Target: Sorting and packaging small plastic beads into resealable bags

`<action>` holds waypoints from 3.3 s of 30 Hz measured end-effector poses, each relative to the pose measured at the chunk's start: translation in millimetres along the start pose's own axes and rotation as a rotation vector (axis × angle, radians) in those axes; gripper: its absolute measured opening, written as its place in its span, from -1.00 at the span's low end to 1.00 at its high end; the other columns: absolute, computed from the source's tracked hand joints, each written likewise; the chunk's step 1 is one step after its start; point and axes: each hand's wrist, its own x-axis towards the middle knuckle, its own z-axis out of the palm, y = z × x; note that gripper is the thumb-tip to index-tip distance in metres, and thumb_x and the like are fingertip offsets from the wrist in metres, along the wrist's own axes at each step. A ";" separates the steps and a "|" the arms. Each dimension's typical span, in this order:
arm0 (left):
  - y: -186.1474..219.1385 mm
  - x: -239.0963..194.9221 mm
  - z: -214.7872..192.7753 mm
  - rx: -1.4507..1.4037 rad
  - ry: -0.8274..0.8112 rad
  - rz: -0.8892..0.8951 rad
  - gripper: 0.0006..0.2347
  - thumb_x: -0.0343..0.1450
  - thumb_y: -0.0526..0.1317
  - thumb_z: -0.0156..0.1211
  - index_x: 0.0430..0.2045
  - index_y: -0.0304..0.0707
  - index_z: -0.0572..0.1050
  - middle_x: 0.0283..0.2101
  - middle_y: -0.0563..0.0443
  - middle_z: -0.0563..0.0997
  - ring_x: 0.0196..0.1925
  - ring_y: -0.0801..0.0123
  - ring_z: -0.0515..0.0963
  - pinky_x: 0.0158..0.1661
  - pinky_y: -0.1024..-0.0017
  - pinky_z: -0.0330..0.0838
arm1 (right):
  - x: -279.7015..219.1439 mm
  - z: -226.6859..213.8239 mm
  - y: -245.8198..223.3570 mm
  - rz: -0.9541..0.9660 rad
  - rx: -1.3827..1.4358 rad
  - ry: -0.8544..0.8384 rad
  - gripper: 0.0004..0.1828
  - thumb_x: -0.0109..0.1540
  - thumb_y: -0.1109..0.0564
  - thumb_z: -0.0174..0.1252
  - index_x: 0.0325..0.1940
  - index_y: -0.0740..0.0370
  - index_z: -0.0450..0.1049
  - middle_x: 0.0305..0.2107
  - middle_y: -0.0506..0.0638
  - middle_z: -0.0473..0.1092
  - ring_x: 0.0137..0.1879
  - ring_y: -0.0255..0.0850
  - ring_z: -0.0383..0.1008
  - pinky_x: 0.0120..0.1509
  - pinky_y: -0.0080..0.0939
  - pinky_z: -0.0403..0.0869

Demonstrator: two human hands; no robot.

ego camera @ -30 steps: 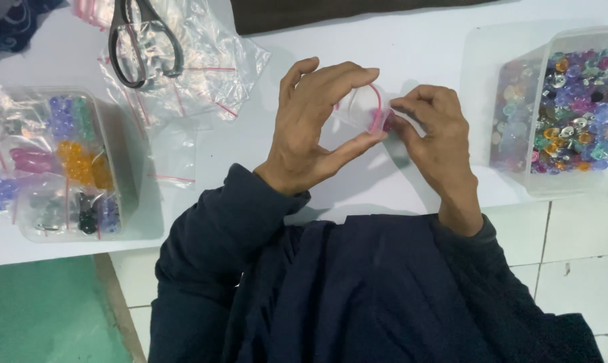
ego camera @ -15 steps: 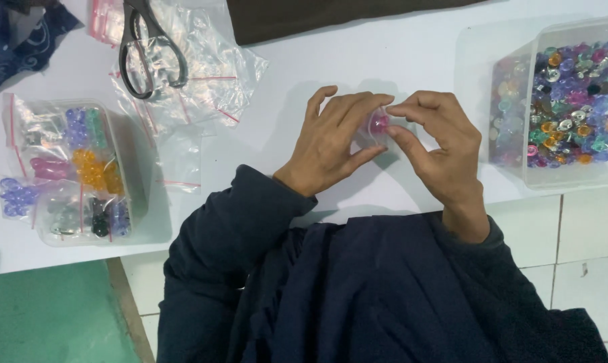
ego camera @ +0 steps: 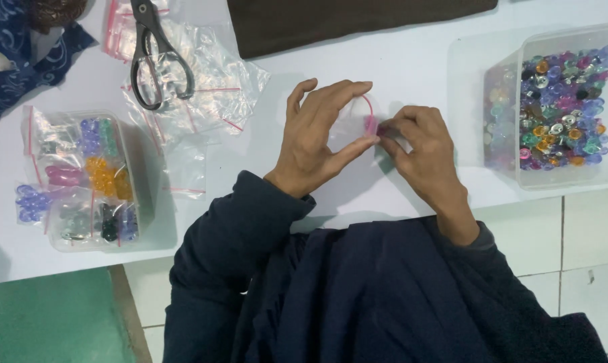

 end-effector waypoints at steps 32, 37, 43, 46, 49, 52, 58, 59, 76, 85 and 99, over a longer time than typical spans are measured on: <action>-7.9 -10.5 2.2 -0.032 -0.175 -0.124 -0.36 0.32 -0.14 0.57 0.29 -0.16 0.34 0.11 -0.05 0.59 0.12 0.11 0.61 0.37 -0.22 0.01 | 24.5 -15.9 -12.4 -0.022 0.191 0.052 -0.82 0.36 0.36 0.31 0.06 0.37 0.62 -0.19 0.16 0.48 -0.15 -0.02 0.50 -0.08 -0.15 0.54; -8.8 -10.8 3.2 -0.032 -0.212 -0.136 -0.36 0.31 -0.15 0.58 0.27 -0.19 0.36 0.06 -0.10 0.60 0.12 0.07 0.61 0.36 -0.23 0.00 | 30.7 -28.9 -41.3 -0.071 0.315 0.080 -0.73 0.32 0.34 0.36 0.11 0.41 0.61 -0.15 0.21 0.50 -0.13 -0.01 0.53 -0.05 -0.11 0.56; 6.4 3.0 -22.2 0.026 -0.144 -0.190 -0.42 0.41 -0.03 0.51 0.26 -0.01 0.31 0.23 0.16 0.54 0.15 0.39 0.62 0.43 0.12 0.03 | 14.7 -16.5 -22.8 0.008 0.184 0.081 -0.86 0.39 0.37 0.28 0.05 0.40 0.58 -0.11 0.23 0.47 -0.13 -0.10 0.46 0.02 -0.19 0.48; 8.5 4.4 -24.3 -0.025 -0.097 -0.200 -0.46 0.45 -0.06 0.45 0.29 -0.01 0.30 0.32 0.16 0.49 0.25 0.38 0.61 0.49 0.08 0.01 | -0.9 3.1 0.4 0.022 -0.014 -0.053 -0.74 0.30 0.19 0.38 0.04 0.33 0.61 -0.08 0.19 0.46 0.14 0.02 0.45 0.19 -0.05 0.44; 10.4 4.4 -21.7 -0.028 -0.084 -0.194 -0.47 0.45 -0.04 0.45 0.27 -0.05 0.32 0.28 0.16 0.52 0.25 0.40 0.61 0.48 0.11 0.03 | -7.4 15.0 1.6 0.067 -0.058 -0.097 -0.69 0.28 0.14 0.39 0.07 0.29 0.57 -0.05 0.13 0.37 0.11 0.05 0.36 0.13 -0.01 0.43; 6.0 0.2 -14.8 -0.021 -0.111 -0.175 -0.47 0.44 -0.05 0.46 0.26 -0.04 0.32 0.26 0.12 0.54 0.24 0.36 0.61 0.45 0.11 0.03 | -5.2 13.6 0.7 -0.041 -0.091 -0.038 -0.75 0.29 0.19 0.40 -0.02 0.37 0.57 -0.09 0.20 0.39 0.02 0.11 0.39 0.08 0.01 0.43; -2.7 -10.5 2.4 -0.045 -0.145 -0.100 -0.34 0.31 -0.19 0.60 0.29 -0.17 0.33 0.09 -0.07 0.59 0.10 0.08 0.62 0.37 -0.27 -0.01 | 8.6 -14.7 -19.8 0.049 0.123 0.098 -0.80 0.34 0.22 0.41 0.03 0.25 0.60 -0.21 0.07 0.42 -0.16 -0.06 0.47 -0.11 -0.12 0.45; -2.2 -11.5 4.7 -0.019 -0.168 -0.103 -0.34 0.29 -0.20 0.61 0.27 -0.17 0.35 0.07 -0.09 0.60 0.09 0.06 0.63 0.37 -0.27 0.00 | 11.1 -19.4 -26.6 0.037 0.172 0.110 -0.79 0.34 0.24 0.41 0.04 0.26 0.61 -0.21 0.08 0.44 -0.18 -0.07 0.47 -0.10 -0.13 0.46; -12.1 -3.9 -8.8 0.014 -0.020 -0.053 -0.37 0.38 -0.15 0.55 0.32 -0.09 0.31 0.24 0.10 0.52 0.18 0.22 0.58 0.40 -0.14 0.00 | 13.6 39.8 13.9 -0.145 -0.025 0.004 -0.87 0.28 0.33 0.33 -0.29 0.51 0.54 -0.28 0.28 0.40 -0.14 0.17 0.48 -0.11 -0.03 0.48; -16.5 -6.9 4.3 0.111 -0.058 -0.059 -0.31 0.32 -0.16 0.60 0.33 -0.06 0.30 0.12 0.01 0.56 0.14 0.20 0.59 0.42 -0.18 -0.03 | 37.1 -18.4 -29.8 0.012 0.222 0.132 -0.83 0.35 0.33 0.40 0.03 0.37 0.63 -0.24 0.12 0.47 -0.17 -0.07 0.50 -0.10 -0.21 0.48; -16.3 -7.3 27.1 0.180 0.062 -0.026 -0.29 0.24 -0.01 0.61 0.28 -0.04 0.36 -0.14 0.13 0.58 -0.12 0.39 0.61 0.37 0.02 0.15 | 44.0 -11.4 -29.4 -0.053 0.387 0.063 -0.89 0.32 0.32 0.39 -0.09 0.38 0.61 -0.23 0.18 0.45 -0.18 -0.03 0.50 -0.10 -0.10 0.48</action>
